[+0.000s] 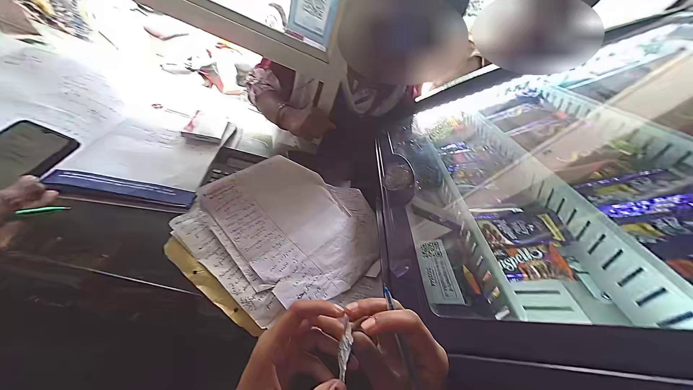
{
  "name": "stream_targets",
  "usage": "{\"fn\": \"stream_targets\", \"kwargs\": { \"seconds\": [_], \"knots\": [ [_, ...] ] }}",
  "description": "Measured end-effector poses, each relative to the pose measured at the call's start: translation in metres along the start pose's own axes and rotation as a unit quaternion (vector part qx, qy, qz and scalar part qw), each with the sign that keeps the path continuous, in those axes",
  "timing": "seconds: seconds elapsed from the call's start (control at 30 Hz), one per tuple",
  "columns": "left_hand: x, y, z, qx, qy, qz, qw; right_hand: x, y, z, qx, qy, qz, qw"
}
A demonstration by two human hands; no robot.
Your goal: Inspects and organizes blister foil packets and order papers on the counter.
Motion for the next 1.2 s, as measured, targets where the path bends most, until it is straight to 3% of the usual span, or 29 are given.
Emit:
{"fn": "stream_targets", "kwargs": {
  "seconds": [0.27, 0.37, 0.47, 0.73, 0.93, 1.2],
  "knots": [
    [-0.013, 0.001, -0.007, -0.144, 0.041, -0.056, 0.987, 0.0, -0.016, 0.011, 0.158, 0.015, 0.083, 0.984],
    [-0.016, 0.004, -0.012, -0.147, 0.02, -0.058, 0.987, -0.002, -0.025, 0.02, 0.219, -0.003, 0.142, 0.965],
    [-0.018, 0.006, -0.014, -0.137, -0.008, -0.051, 0.989, -0.003, -0.032, 0.03, 0.241, -0.006, 0.135, 0.961],
    [-0.02, 0.009, -0.009, -0.143, -0.055, -0.028, 0.988, -0.002, -0.031, 0.039, 0.186, -0.041, 0.071, 0.979],
    [-0.019, 0.007, -0.005, -0.162, -0.081, -0.062, 0.982, -0.002, -0.033, 0.043, 0.147, -0.064, 0.057, 0.985],
    [-0.016, 0.005, -0.007, -0.194, -0.052, -0.076, 0.977, -0.004, -0.033, 0.041, 0.156, -0.068, 0.068, 0.983]
  ]
}}
Point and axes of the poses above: each hand's wrist, its own x-axis away from the middle knuckle, its own z-axis out of the back of the hand, y = z × x, the point moved 2 cm from there along -x, towards the middle knuckle, and after that the axes turned 9 degrees about x, right-handed, at the moved point
